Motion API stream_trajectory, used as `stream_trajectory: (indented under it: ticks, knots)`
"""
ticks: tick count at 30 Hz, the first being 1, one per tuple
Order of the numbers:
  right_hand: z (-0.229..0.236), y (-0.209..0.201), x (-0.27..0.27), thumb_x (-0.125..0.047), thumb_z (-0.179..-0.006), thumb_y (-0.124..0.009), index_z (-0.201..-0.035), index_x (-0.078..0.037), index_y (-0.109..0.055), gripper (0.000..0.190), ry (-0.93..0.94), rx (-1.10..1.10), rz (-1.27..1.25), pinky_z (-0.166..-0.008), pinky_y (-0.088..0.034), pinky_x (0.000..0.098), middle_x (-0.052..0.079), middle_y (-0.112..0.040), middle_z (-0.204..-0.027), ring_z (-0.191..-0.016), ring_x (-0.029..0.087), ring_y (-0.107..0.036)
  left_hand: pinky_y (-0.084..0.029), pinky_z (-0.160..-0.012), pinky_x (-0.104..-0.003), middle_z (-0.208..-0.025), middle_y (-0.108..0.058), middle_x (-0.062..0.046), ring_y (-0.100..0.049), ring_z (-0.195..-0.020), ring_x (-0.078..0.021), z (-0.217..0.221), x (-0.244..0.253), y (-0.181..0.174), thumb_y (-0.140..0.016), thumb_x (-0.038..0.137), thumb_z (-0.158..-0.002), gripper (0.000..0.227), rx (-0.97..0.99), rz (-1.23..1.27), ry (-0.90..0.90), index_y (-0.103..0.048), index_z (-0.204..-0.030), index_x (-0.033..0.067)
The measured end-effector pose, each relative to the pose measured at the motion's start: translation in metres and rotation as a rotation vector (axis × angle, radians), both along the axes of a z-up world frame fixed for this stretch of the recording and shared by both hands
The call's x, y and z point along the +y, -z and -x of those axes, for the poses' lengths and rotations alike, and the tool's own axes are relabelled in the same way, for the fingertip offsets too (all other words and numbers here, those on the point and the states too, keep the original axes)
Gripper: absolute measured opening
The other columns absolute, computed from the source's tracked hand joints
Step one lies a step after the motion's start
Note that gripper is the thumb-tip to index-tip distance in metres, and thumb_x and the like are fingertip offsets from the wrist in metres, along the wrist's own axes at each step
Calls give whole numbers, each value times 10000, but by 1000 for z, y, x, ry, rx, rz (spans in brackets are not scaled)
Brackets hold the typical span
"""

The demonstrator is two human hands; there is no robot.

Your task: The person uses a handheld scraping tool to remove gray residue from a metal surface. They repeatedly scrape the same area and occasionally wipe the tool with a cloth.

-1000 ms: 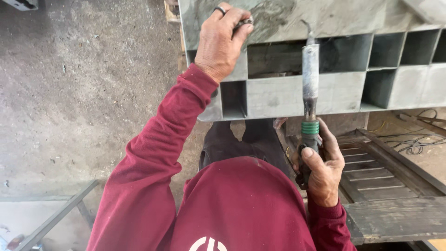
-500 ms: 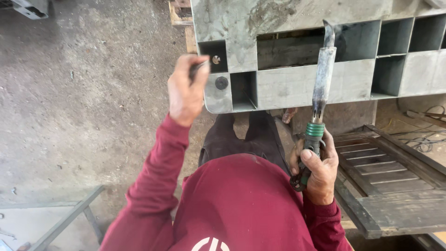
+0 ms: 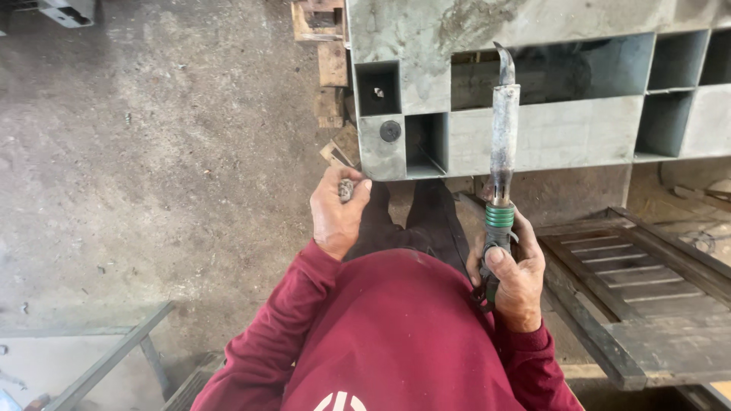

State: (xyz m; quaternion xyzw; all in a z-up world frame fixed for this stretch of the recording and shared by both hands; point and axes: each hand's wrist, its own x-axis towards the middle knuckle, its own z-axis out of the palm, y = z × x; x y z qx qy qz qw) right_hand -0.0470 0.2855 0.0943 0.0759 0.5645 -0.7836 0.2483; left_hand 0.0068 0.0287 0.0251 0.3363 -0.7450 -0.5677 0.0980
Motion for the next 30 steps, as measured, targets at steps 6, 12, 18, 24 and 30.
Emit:
stream_trajectory:
  ticks: [6,12,18,24,30]
  knots:
    - [-17,-3,1,-261,-935,-798,-1609,-16,-394,823,55,99,24,-586,-541,338,113,-622,-905,-695,225,-635,-514,-893,-389,-1127,-632,-85,-602,-1023,-285,30,8,-27,-717,88,-898,214,261,667,509,-726,-1112,78]
    - [-54,6,13,-94,-873,-725,-1578,-71,-366,792,90,25,-148,-553,-566,318,135,-644,-1001,-685,188,-657,-457,-807,-380,-1033,-632,-21,-563,-959,-238,58,26,-6,-677,127,-905,200,186,884,741,-732,-1094,88]
    - [-95,32,30,34,-877,-699,-1506,-41,-474,672,8,90,-489,-567,-487,218,54,-614,-1124,-700,69,-556,-475,-792,-399,-996,-623,-20,-571,-955,-253,60,23,-1,-701,154,-881,153,207,882,775,-724,-1031,130]
    - [-107,38,49,-7,-904,-709,-1475,-60,-535,599,-200,440,-726,-671,-528,267,67,-662,-971,-773,116,-622,-551,-874,-385,-1086,-610,-103,-639,-989,-281,64,8,-5,-684,37,-933,237,373,395,595,-689,-1170,48]
    - [-106,52,48,-71,-891,-747,-1465,-78,-529,614,-287,691,-924,-655,-527,370,126,-630,-927,-732,249,-637,-596,-826,-332,-1097,-621,-104,-688,-930,-244,92,19,11,-704,26,-992,198,491,409,394,-670,-1186,36]
